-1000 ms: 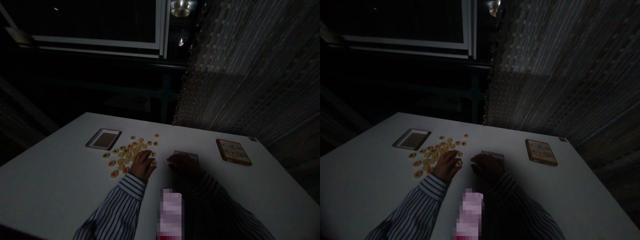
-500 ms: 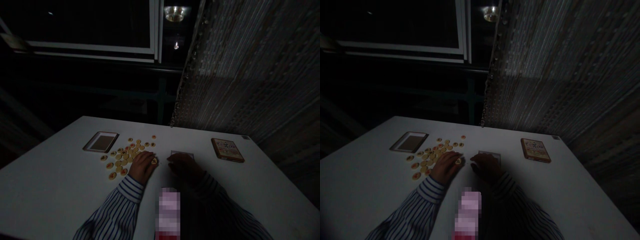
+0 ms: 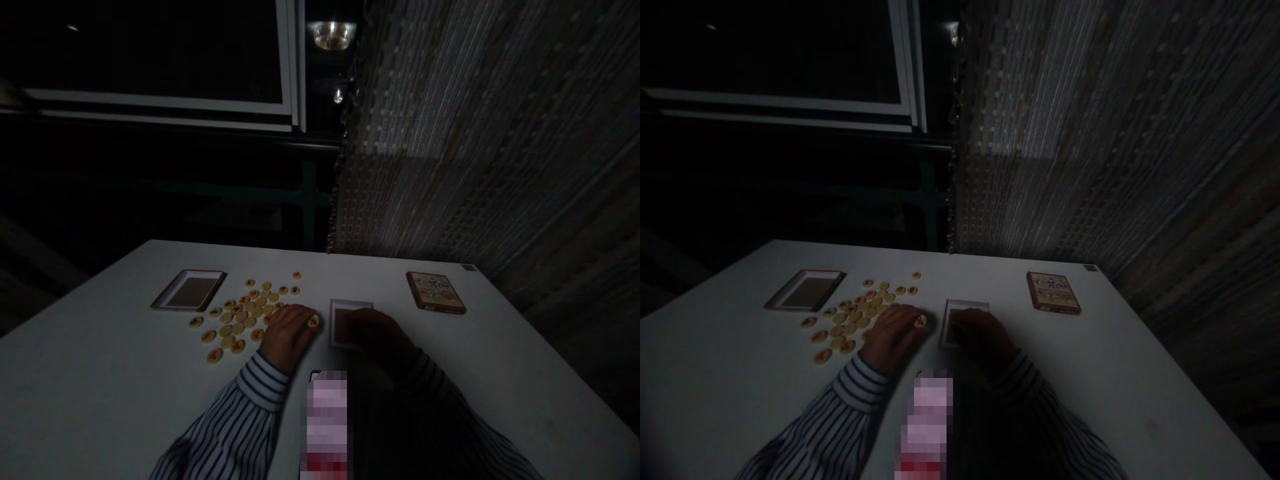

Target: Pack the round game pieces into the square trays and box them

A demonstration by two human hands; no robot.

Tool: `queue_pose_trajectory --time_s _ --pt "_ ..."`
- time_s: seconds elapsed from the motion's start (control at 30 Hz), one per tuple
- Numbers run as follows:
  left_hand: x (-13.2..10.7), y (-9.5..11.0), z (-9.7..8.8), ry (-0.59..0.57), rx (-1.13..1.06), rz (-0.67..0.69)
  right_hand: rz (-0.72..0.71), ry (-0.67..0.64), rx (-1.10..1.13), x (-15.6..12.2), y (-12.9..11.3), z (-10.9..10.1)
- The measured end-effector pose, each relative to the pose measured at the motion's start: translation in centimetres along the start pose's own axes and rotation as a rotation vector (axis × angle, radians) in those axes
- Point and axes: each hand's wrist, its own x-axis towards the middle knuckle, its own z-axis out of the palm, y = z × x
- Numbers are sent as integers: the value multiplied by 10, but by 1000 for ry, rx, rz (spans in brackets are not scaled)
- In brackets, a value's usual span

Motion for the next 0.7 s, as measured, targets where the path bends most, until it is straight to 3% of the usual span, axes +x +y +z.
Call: queue_pose_trajectory --time_s 0.33,0.7 --pt "11 15 9 -29 -19 33 223 149 266 -23 1 -5" --pt "21 29 20 -42 -94 47 286 230 345 -36 15 5"
